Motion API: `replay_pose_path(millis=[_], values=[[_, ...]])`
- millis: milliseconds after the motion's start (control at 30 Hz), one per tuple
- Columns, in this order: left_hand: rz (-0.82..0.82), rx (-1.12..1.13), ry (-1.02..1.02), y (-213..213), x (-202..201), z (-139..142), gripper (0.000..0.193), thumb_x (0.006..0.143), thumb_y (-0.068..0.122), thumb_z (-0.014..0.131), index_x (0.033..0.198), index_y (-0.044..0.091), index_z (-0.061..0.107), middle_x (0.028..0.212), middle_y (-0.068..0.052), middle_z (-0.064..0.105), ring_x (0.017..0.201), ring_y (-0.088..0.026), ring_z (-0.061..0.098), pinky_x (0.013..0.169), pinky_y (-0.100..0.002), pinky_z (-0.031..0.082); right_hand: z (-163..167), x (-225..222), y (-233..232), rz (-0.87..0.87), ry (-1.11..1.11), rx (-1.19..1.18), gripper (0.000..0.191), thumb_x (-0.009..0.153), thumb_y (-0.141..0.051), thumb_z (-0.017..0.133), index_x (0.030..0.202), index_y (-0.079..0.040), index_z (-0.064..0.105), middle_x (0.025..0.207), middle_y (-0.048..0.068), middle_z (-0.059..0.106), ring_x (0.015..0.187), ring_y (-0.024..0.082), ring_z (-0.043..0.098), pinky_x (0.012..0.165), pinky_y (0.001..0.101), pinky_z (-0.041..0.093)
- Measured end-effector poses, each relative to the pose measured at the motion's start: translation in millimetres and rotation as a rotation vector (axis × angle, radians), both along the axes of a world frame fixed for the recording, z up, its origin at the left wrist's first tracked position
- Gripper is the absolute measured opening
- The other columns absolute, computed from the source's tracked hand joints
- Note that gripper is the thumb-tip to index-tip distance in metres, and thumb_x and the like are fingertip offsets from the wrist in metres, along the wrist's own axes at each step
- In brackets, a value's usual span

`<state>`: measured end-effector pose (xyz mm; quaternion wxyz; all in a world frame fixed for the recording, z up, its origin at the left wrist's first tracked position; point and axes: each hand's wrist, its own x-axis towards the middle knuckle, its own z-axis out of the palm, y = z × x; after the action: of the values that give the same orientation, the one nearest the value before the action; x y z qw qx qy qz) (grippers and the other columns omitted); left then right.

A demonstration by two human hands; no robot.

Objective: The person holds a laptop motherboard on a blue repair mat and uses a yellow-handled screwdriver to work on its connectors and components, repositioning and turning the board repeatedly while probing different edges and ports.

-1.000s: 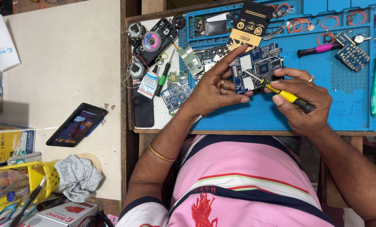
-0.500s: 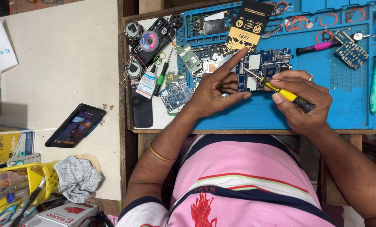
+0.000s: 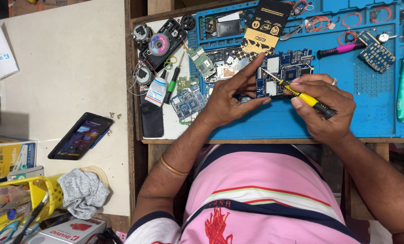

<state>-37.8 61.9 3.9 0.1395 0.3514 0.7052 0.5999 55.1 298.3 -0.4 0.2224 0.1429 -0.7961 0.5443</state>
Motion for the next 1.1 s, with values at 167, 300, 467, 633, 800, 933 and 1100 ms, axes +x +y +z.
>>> replay_pose_path(millis=[167, 300, 467, 633, 800, 933, 1100], values=[[0.018, -0.006, 0.032, 0, -1, -3, 0.092, 0.095, 0.009, 0.085, 0.165, 0.024, 0.028, 0.140, -0.010, 0.070, 0.124, -0.020, 0.074, 0.101, -0.032, 0.067, 2, 1, 2, 0.020, 0.007, 0.053, 0.023, 0.097, -0.001, 0.073, 0.120, 0.002, 0.071, 0.104, 0.011, 0.076, 0.115, 0.025, 0.070, 0.103, 0.0339, 0.052], [0.033, 0.008, 0.011, 1, -1, -5, 0.093, 0.093, 0.010, 0.087, 0.165, 0.021, 0.029, 0.143, -0.011, 0.069, 0.126, -0.021, 0.073, 0.100, -0.032, 0.067, 1, 3, 1, 0.056, -0.019, 0.064, 0.022, 0.092, 0.000, 0.073, 0.114, 0.000, 0.072, 0.101, 0.010, 0.077, 0.112, 0.024, 0.071, 0.101, 0.0342, 0.052], [0.107, 0.035, 0.008, 1, -2, -5, 0.093, 0.085, 0.014, 0.093, 0.159, 0.017, 0.036, 0.138, -0.013, 0.070, 0.120, -0.021, 0.075, 0.099, -0.033, 0.067, 2, 7, 4, -0.027, 0.047, -0.025, 0.020, 0.091, -0.002, 0.068, 0.110, 0.003, 0.070, 0.100, 0.013, 0.075, 0.111, 0.030, 0.073, 0.099, 0.0363, 0.053], [0.150, -0.001, 0.042, 2, -2, -3, 0.090, 0.082, 0.018, 0.096, 0.152, 0.015, 0.040, 0.129, -0.012, 0.074, 0.111, -0.017, 0.076, 0.095, -0.031, 0.067, 0, 2, 9, -0.102, 0.025, -0.339, 0.018, 0.105, -0.008, 0.067, 0.119, 0.004, 0.067, 0.121, 0.023, 0.068, 0.097, 0.020, 0.071, 0.091, 0.0306, 0.060], [0.176, 0.035, 0.068, 1, -2, -3, 0.091, 0.080, 0.017, 0.097, 0.151, 0.014, 0.041, 0.133, -0.012, 0.070, 0.114, -0.016, 0.074, 0.095, -0.029, 0.067, -2, 0, 11, -0.097, 0.023, -0.376, 0.016, 0.111, -0.008, 0.068, 0.119, 0.005, 0.066, 0.123, 0.023, 0.070, 0.100, 0.021, 0.072, 0.093, 0.0316, 0.060], [0.167, 0.043, 0.064, 0, -1, -7, 0.091, 0.079, 0.015, 0.098, 0.151, 0.013, 0.043, 0.132, -0.011, 0.069, 0.116, -0.015, 0.072, 0.093, -0.029, 0.066, -4, 0, 14, -0.118, 0.021, -0.370, 0.016, 0.106, -0.007, 0.066, 0.117, 0.004, 0.065, 0.120, 0.020, 0.069, 0.098, 0.020, 0.072, 0.091, 0.0317, 0.061], [0.159, 0.031, 0.115, 0, -1, -11, 0.090, 0.080, 0.017, 0.098, 0.151, 0.013, 0.043, 0.131, -0.008, 0.068, 0.113, -0.013, 0.072, 0.093, -0.027, 0.067, -6, -1, 16, -0.111, -0.051, -0.492, 0.014, 0.116, -0.005, 0.066, 0.125, 0.006, 0.066, 0.115, 0.018, 0.070, 0.104, 0.022, 0.074, 0.089, 0.0328, 0.065]])
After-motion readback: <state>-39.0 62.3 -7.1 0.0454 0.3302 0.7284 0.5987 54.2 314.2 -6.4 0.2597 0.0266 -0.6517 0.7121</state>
